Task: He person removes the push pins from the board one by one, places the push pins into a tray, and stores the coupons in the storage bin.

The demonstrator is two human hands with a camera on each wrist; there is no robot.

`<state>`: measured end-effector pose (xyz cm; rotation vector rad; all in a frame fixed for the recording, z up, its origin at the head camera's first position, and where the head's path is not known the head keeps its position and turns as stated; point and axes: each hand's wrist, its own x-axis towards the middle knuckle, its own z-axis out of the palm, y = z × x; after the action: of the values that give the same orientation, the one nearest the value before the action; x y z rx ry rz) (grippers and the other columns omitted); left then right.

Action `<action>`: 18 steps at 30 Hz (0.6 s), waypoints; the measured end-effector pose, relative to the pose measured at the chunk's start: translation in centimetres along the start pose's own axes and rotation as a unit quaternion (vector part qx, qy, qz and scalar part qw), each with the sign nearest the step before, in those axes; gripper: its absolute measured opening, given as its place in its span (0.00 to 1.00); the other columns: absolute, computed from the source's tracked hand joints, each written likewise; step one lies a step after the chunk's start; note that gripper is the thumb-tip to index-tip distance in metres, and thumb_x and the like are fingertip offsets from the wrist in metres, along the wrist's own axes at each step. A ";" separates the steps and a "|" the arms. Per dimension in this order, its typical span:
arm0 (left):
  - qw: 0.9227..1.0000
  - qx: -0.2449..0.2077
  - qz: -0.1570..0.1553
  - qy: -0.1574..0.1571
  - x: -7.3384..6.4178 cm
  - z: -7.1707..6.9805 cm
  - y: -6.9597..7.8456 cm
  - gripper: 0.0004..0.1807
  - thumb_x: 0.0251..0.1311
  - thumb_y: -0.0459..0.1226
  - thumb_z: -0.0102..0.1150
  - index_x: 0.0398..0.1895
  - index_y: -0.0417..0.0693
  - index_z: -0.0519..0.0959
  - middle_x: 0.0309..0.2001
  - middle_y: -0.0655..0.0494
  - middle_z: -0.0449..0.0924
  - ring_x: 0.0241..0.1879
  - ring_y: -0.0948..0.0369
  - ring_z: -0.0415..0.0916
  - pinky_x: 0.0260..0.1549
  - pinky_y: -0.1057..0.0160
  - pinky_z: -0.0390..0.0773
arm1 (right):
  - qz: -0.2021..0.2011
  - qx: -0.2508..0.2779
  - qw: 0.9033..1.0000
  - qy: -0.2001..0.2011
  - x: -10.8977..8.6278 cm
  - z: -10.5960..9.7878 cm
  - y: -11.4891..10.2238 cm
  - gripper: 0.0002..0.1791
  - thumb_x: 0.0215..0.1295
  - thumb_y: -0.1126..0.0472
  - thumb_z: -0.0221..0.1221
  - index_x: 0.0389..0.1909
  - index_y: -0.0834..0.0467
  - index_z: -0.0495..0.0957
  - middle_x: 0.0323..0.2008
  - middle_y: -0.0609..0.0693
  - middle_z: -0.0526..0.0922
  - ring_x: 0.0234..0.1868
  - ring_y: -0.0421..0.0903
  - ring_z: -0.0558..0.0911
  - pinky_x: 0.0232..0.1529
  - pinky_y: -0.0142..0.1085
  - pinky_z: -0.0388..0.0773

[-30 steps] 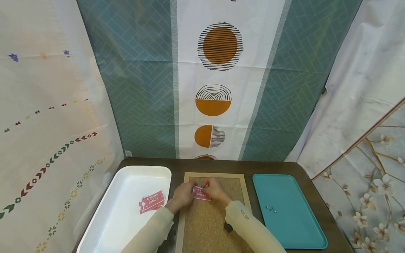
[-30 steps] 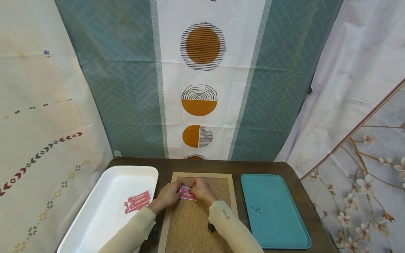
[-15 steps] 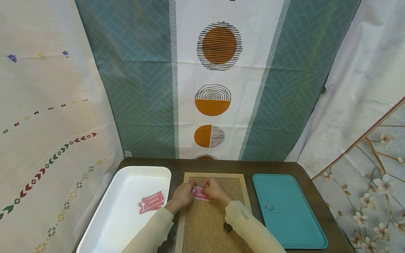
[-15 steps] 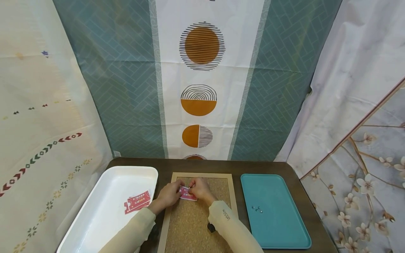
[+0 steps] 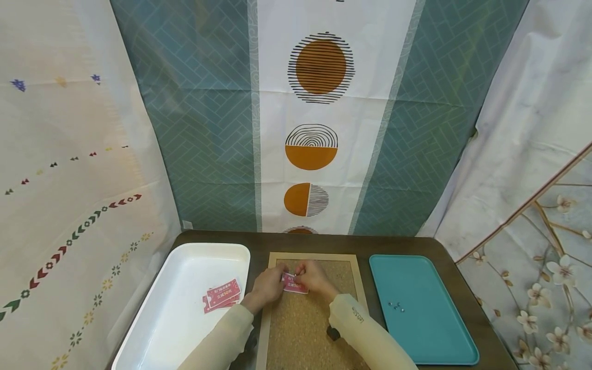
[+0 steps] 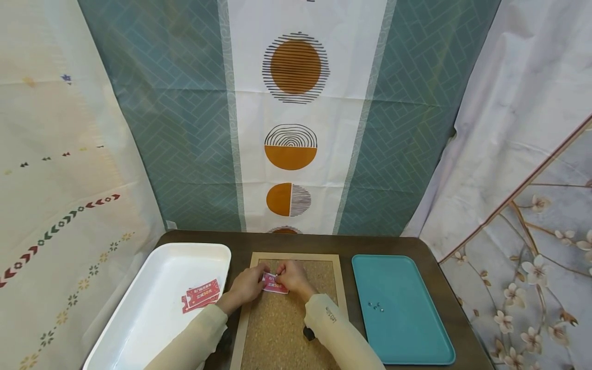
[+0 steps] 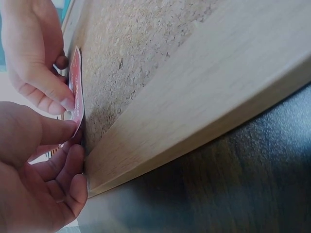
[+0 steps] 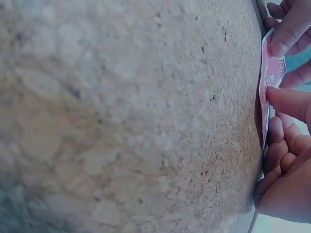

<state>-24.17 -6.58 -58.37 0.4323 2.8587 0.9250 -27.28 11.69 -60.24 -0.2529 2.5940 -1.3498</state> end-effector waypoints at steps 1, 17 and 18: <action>1.000 0.001 0.001 0.000 0.0 0.0 0.0 0.16 0.68 0.33 0.67 0.58 0.42 0.79 0.44 0.46 0.87 0.33 0.57 0.78 0.36 0.53 0.84 | 0.001 0.001 1.000 0.000 0.0 0.0 0.0 0.06 0.65 0.68 0.70 0.36 0.64 0.80 0.25 0.49 0.78 0.26 0.42 0.74 0.24 0.32 0.71; 1.000 0.002 0.009 0.006 -0.1 0.2 -0.1 0.16 0.68 0.33 0.67 0.57 0.43 0.79 0.45 0.45 0.87 0.35 0.56 0.79 0.39 0.49 0.85 | -0.030 -0.025 0.999 0.006 0.0 0.0 0.4 0.05 0.71 0.67 0.65 0.33 0.62 0.83 0.26 0.48 0.79 0.27 0.41 0.75 0.27 0.31 0.72; 1.000 0.003 0.009 0.007 -0.1 0.2 -0.1 0.16 0.68 0.33 0.67 0.57 0.43 0.79 0.45 0.45 0.87 0.35 0.56 0.79 0.39 0.49 0.85 | -0.034 -0.026 0.999 0.007 0.0 0.0 0.4 0.05 0.72 0.68 0.64 0.33 0.62 0.83 0.26 0.48 0.79 0.28 0.41 0.75 0.27 0.32 0.72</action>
<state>-24.06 -6.55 -58.59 0.4537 2.8746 0.9272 -27.26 11.93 -60.59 -0.3445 2.6571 -1.3118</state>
